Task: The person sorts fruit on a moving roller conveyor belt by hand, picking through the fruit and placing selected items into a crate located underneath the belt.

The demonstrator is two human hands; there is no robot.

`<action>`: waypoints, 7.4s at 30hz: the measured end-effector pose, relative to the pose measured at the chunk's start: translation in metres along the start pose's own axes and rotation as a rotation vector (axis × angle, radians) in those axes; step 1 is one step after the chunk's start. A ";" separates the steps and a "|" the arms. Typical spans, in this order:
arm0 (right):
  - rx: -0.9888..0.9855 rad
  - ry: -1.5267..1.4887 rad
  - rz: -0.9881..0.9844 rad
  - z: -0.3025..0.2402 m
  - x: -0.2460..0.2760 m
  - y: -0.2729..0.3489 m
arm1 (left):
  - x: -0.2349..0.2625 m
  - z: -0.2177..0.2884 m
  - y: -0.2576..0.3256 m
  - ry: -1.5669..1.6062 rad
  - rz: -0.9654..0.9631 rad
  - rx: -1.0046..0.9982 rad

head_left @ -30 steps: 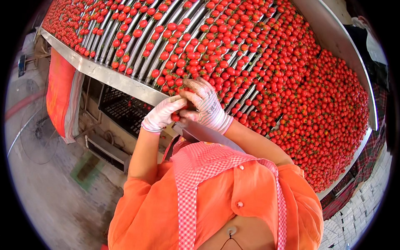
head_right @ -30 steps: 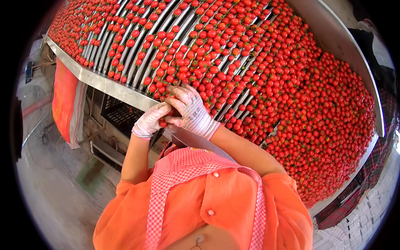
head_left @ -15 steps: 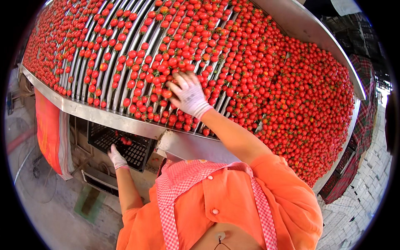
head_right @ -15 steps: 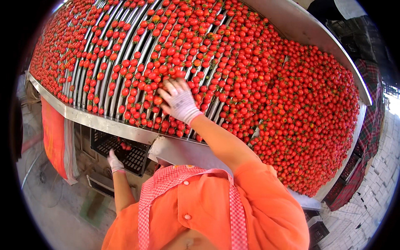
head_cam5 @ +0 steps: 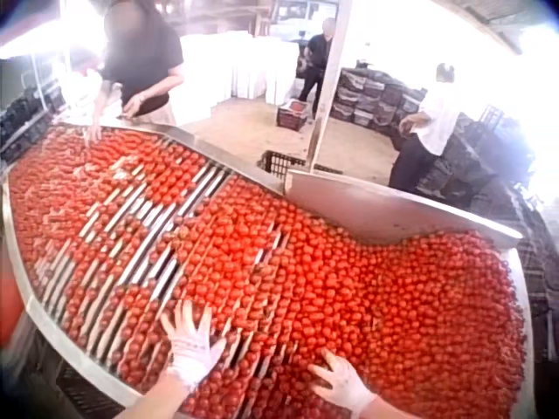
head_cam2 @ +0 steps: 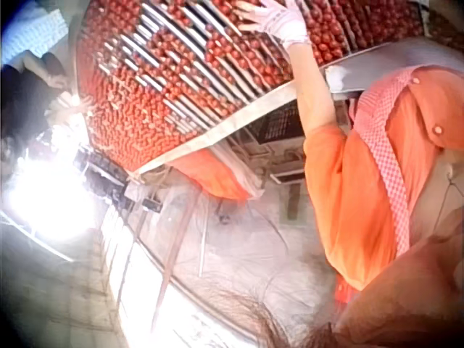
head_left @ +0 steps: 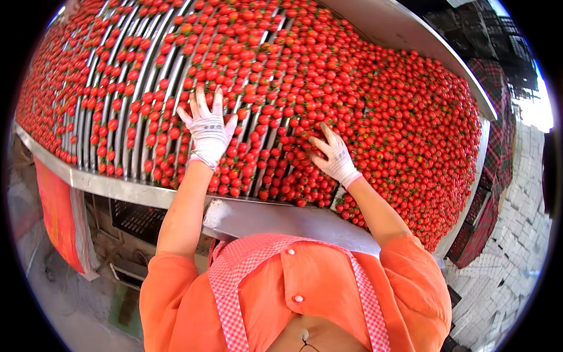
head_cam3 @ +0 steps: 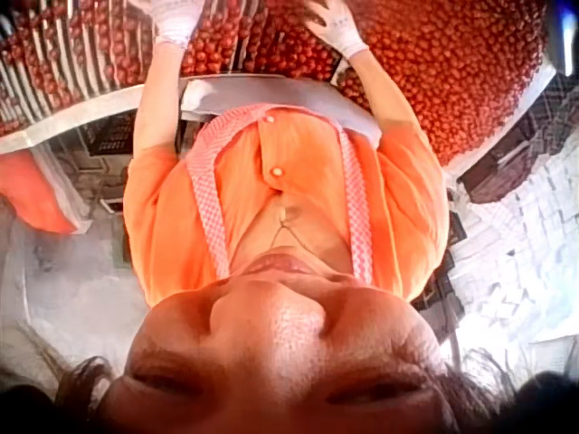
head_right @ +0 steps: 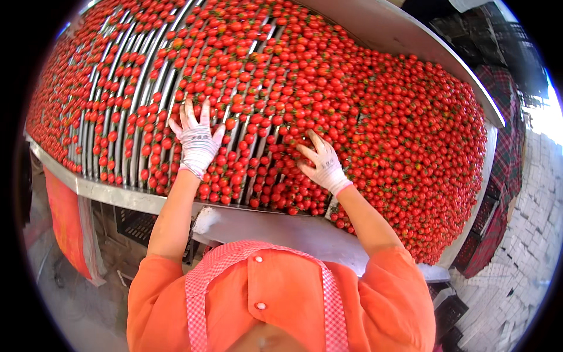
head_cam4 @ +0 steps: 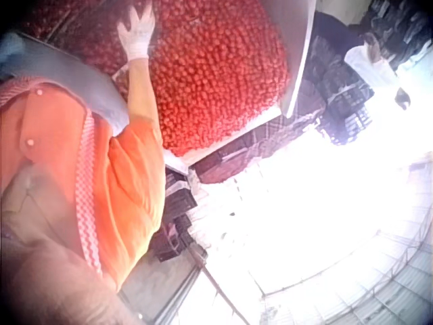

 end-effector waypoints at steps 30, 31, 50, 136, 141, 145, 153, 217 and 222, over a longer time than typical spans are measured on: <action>-0.208 0.248 -0.065 0.050 -0.027 0.052 | -0.092 0.256 0.106 0.128 -0.695 -0.614; -0.296 0.234 -0.231 0.061 -0.040 0.077 | -0.079 0.270 0.112 0.128 -0.745 -0.642; -0.253 0.326 0.207 0.205 0.086 -0.309 | -0.036 0.021 -0.255 -0.044 0.033 0.011; -0.733 0.424 -0.164 0.358 0.097 -0.034 | -0.110 0.302 -0.104 0.836 -0.160 -0.379; -0.410 0.446 0.121 0.296 0.048 -0.008 | -0.051 0.223 -0.057 0.771 -0.108 -0.225; 0.137 -0.004 0.071 0.066 0.011 0.023 | -0.023 0.135 0.027 0.557 -0.107 -0.049; 0.230 -0.066 -0.139 0.043 -0.070 0.175 | -0.054 0.185 0.153 0.095 -0.525 -0.350; -0.373 -0.191 0.326 0.343 0.093 0.043 | -0.136 0.352 -0.128 0.281 -0.085 -0.387; -0.667 -0.033 0.351 0.479 0.094 -0.066 | -0.178 0.374 -0.250 0.081 -0.348 -0.207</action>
Point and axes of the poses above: each hand's wrist, its own y-axis away from the middle knuckle, its own x-axis out of the back of the hand, z = x × y, the point moved 9 cm from there along -y, towards the middle knuckle, and after that the axes turned 1 degree about y, right-handed, at the moved point
